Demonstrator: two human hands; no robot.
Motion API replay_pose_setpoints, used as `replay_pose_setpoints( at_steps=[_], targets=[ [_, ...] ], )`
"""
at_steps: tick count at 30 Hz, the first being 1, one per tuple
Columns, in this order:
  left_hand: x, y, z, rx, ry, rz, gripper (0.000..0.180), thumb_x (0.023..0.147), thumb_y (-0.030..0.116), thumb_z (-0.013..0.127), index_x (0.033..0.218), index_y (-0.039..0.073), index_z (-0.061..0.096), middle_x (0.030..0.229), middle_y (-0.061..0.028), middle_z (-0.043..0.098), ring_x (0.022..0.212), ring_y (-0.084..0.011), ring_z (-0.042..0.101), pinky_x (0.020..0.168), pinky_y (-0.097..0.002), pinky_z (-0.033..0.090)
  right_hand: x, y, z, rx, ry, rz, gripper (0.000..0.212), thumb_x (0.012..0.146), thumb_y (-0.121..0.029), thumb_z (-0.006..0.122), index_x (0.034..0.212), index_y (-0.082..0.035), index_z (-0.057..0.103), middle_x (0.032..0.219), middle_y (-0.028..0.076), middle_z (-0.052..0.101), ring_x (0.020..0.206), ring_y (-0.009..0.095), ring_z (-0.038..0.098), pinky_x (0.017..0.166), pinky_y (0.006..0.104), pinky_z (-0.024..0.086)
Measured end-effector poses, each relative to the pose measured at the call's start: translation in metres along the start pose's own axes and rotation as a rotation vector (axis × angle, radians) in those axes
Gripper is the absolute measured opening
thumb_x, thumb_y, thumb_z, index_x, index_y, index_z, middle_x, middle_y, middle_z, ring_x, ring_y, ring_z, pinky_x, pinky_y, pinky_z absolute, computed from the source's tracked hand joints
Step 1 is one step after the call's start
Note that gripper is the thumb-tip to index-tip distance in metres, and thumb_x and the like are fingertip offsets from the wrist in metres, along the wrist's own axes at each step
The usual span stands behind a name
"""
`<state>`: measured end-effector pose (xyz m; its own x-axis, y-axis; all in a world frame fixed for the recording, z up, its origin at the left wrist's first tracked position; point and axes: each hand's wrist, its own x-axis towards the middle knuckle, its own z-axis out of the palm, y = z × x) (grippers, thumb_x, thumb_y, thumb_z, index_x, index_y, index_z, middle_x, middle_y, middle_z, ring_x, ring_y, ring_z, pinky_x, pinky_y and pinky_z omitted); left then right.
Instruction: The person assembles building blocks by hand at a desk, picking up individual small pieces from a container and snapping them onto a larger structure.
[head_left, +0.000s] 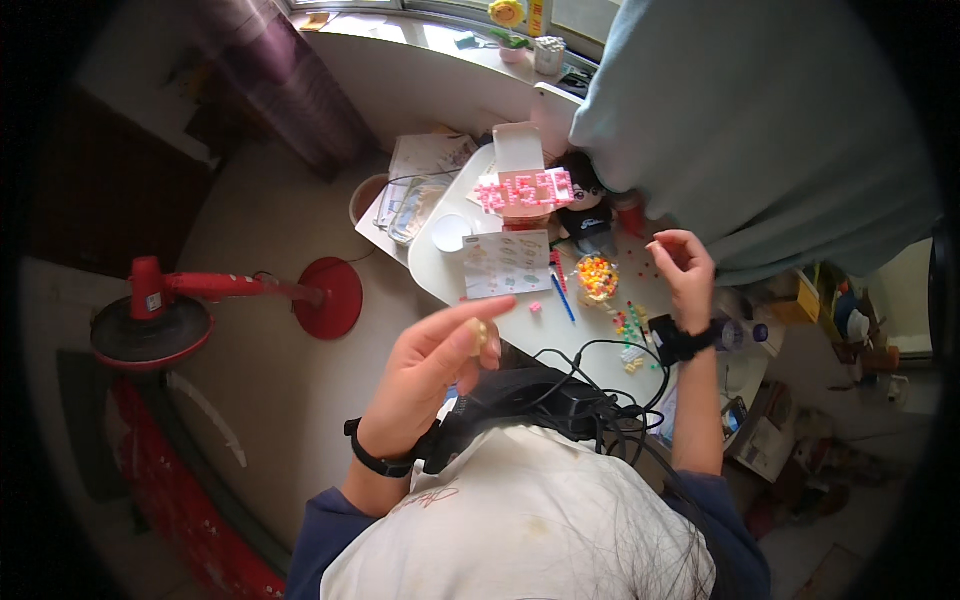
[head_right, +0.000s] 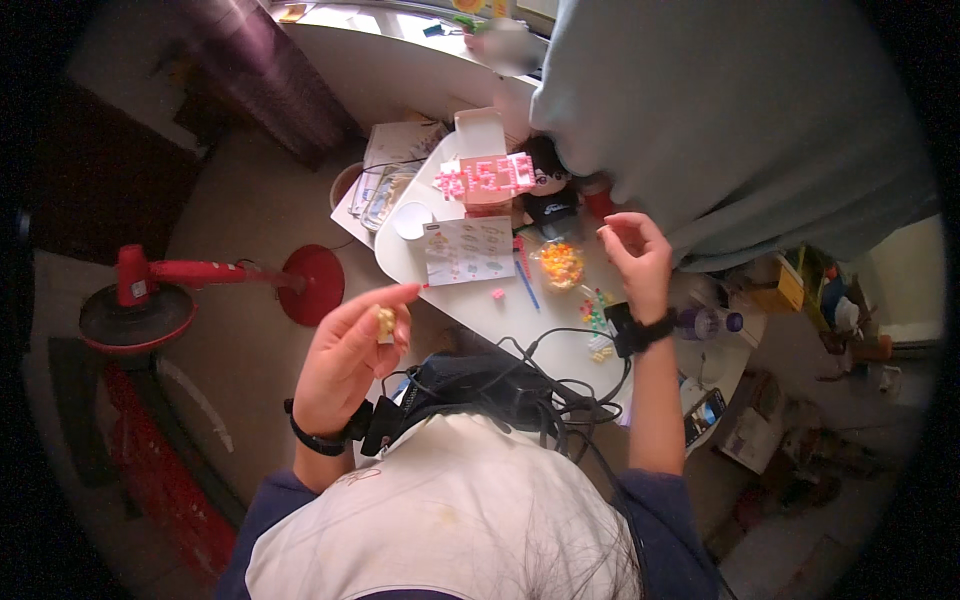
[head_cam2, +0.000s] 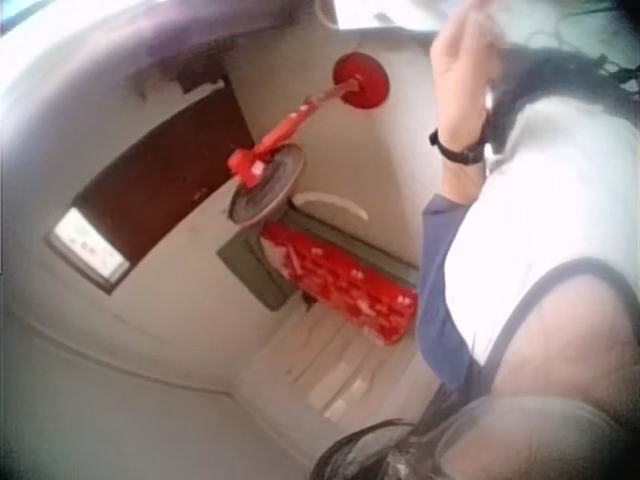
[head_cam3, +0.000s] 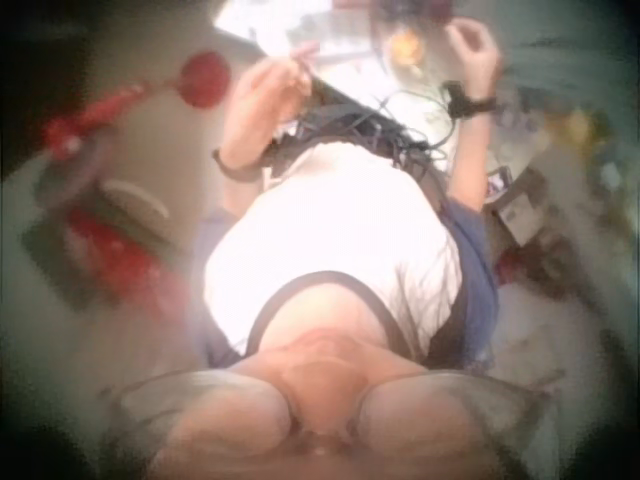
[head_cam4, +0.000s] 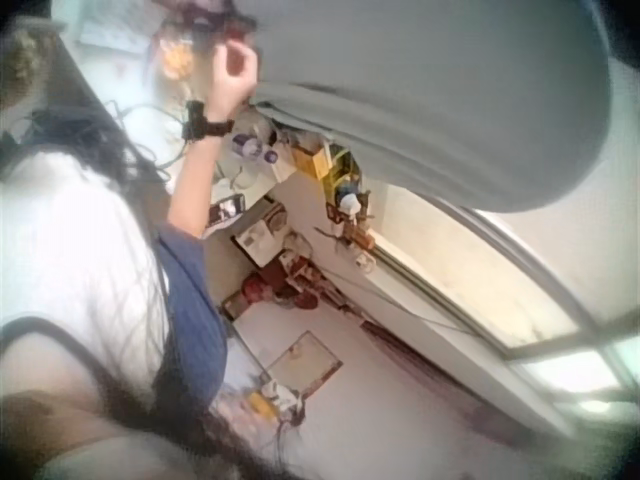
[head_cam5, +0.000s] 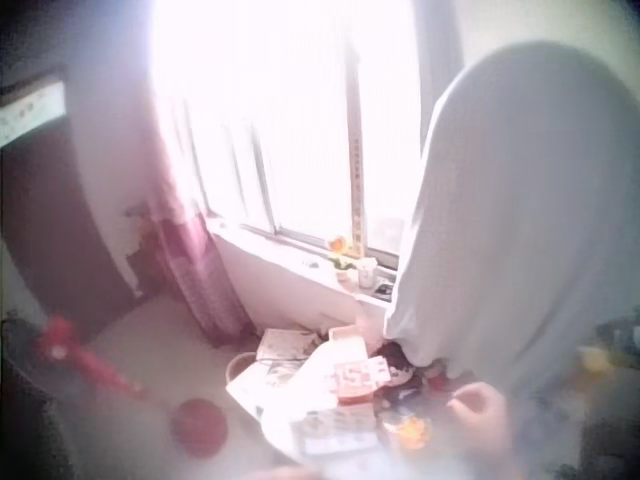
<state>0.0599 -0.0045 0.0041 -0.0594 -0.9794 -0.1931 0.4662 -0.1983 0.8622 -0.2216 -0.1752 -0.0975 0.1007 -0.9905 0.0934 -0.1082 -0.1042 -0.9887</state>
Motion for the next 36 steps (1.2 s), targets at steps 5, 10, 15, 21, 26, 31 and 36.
replay_pose_setpoints(
  at_steps=[5, 10, 15, 21, 26, 31, 36],
  targets=[
    [-0.016, 0.013, -0.024, -0.17, -0.071, 0.149, 0.035, 0.093, 0.023, 0.061, 0.118, -0.001, 0.054, 0.098, -0.0127, 0.062, 0.085, -0.0146, 0.062, 0.056, -0.0169, 0.046, -0.055, -0.123, 0.053, 0.045, -0.115, -0.192, 0.011, 0.082, 0.003, 0.067, 0.092, 0.0, 0.064, 0.084, 0.001, 0.063, 0.074, 0.005, 0.056, 0.066, 0.0181, 0.044],
    [-0.024, 0.002, -0.044, -0.372, -0.302, 0.156, 0.017, 0.086, 0.004, 0.063, 0.103, 0.003, 0.06, 0.101, -0.0127, 0.064, 0.096, -0.0189, 0.064, 0.062, -0.0193, 0.048, -0.1, -0.167, 0.1, 0.219, -0.488, -0.332, 0.017, 0.071, 0.01, 0.071, 0.085, 0.0, 0.069, 0.084, 0.012, 0.068, 0.074, 0.017, 0.063, 0.066, 0.025, 0.048],
    [-0.025, 0.0, -0.047, -0.465, -0.33, 0.173, 0.023, 0.078, -0.002, 0.068, 0.1, 0.002, 0.06, 0.102, -0.0116, 0.061, 0.093, -0.0202, 0.063, 0.074, -0.0266, 0.052, -0.116, -0.166, 0.125, 0.08, -0.548, -0.325, 0.023, 0.069, 0.006, 0.076, 0.09, -0.001, 0.07, 0.084, 0.009, 0.069, 0.074, 0.018, 0.065, 0.065, 0.0257, 0.049],
    [-0.03, 0.006, -0.058, -0.468, -0.405, 0.154, 0.025, 0.076, -0.007, 0.068, 0.098, 0.002, 0.059, 0.1, -0.0114, 0.061, 0.09, -0.02, 0.062, 0.082, -0.0321, 0.052, -0.125, -0.166, 0.145, 0.088, -0.473, -0.397, 0.027, 0.069, 0.009, 0.074, 0.093, -0.002, 0.069, 0.088, 0.01, 0.068, 0.076, 0.016, 0.065, 0.063, 0.0241, 0.049],
    [-0.03, 0.007, -0.066, -0.511, -0.401, 0.121, 0.021, 0.078, -0.006, 0.066, 0.097, 0.001, 0.059, 0.098, -0.0121, 0.061, 0.09, -0.0201, 0.062, 0.082, -0.0325, 0.052, -0.131, -0.167, 0.155, 0.071, -0.424, -0.381, 0.027, 0.068, 0.012, 0.072, 0.092, 0.0, 0.068, 0.087, 0.011, 0.067, 0.075, 0.016, 0.064, 0.061, 0.0237, 0.048],
    [-0.032, 0.009, -0.077, -0.511, -0.404, 0.086, 0.021, 0.079, -0.005, 0.066, 0.098, 0.001, 0.059, 0.098, -0.0123, 0.061, 0.092, -0.0201, 0.062, 0.083, -0.0324, 0.051, -0.132, -0.163, 0.162, 0.139, -0.433, -0.399, 0.028, 0.067, 0.012, 0.073, 0.093, 0.001, 0.068, 0.082, 0.011, 0.068, 0.073, 0.018, 0.064, 0.062, 0.025, 0.048],
    [-0.033, 0.007, -0.08, -0.411, -0.295, 0.132, 0.029, 0.077, 0.015, 0.079, 0.095, 0.003, 0.059, 0.093, -0.0109, 0.06, 0.086, -0.0194, 0.064, 0.075, -0.0273, 0.053, -0.131, -0.166, 0.173, 0.064, -0.479, -0.376, 0.027, 0.068, 0.011, 0.073, 0.092, 0.002, 0.069, 0.082, 0.011, 0.068, 0.074, 0.02, 0.064, 0.063, 0.0257, 0.048]
  ],
)
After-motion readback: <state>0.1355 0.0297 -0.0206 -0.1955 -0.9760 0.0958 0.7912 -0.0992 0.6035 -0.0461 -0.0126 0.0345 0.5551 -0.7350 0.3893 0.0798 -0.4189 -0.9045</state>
